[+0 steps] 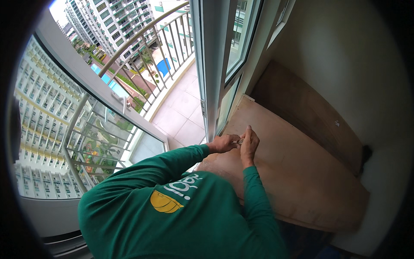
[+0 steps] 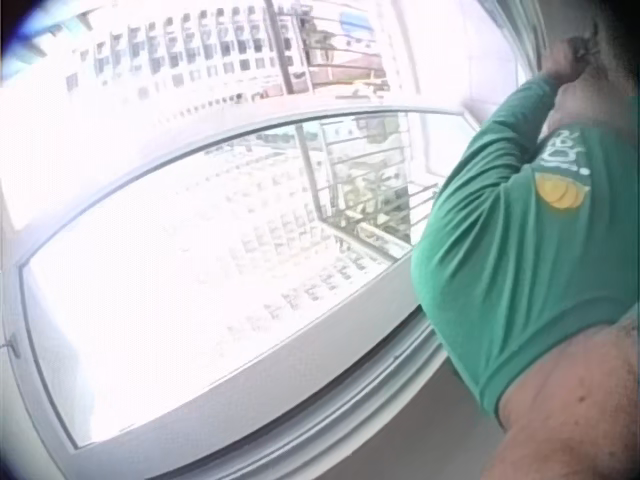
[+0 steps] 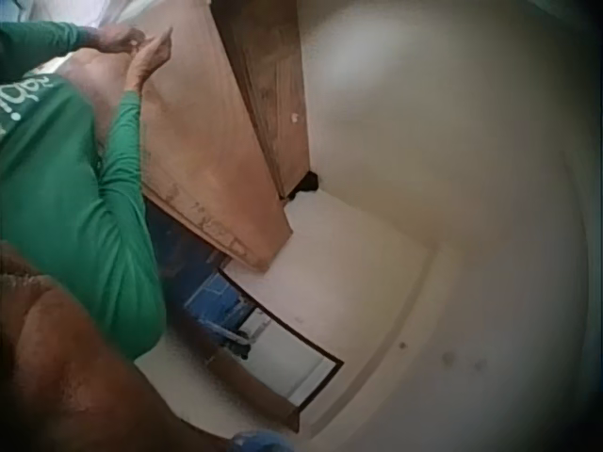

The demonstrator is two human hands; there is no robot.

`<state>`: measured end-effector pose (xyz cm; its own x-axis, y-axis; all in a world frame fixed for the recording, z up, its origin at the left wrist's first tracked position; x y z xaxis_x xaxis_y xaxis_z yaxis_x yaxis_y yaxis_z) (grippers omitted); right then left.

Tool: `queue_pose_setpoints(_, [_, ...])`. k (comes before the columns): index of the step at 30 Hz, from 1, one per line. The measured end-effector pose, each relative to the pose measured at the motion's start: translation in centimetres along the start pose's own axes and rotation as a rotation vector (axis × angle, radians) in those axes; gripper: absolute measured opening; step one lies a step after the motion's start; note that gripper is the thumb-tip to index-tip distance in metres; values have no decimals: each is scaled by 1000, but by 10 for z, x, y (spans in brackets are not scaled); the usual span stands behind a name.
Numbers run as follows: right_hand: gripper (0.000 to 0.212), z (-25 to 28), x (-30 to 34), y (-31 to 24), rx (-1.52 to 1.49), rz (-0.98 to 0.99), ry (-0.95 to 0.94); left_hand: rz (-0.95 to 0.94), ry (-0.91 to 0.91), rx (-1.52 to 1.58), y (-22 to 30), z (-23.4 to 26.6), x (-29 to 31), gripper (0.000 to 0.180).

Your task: The person uses a screwdriver to fasten screws into a large wooden panel laid on a blue protective sheet. They repeatedly drive screws along the edges of the panel, moving around the room to access different sections.

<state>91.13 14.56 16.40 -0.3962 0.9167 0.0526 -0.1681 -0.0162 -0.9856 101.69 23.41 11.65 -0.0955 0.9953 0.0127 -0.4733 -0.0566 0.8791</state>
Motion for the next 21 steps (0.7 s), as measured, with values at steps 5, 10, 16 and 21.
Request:
queue_pose_setpoints(5, [60, -12, 23, -9, -116, 150, 214, 52, 17, -49, -4, 2, 9, 50])
queue_pose_setpoints(10, [59, -19, 8, -12, -240, 7, -282, 85, -54, -89, -7, -2, 9, 49])
queue_pose_setpoints(16, [59, -20, 22, -21, -58, 192, 167, 55, 51, -36, -3, 1, 10, 40])
queue_pose_setpoints(21, [58, -20, 3, -4, -239, -23, -221, 28, -9, -57, -2, 2, 19, 45])
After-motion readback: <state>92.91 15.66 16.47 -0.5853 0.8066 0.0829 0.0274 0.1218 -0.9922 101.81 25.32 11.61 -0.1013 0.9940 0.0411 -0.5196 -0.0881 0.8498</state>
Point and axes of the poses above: each hand's wrist, its own x-axis away from the middle knuckle, its own z-axis out of the back of the hand, y = z × x, the point moved 7 cm from there along -x, towards the middle knuckle, and after that the axes turned 2 degrees about x, right-handed, at the moved point
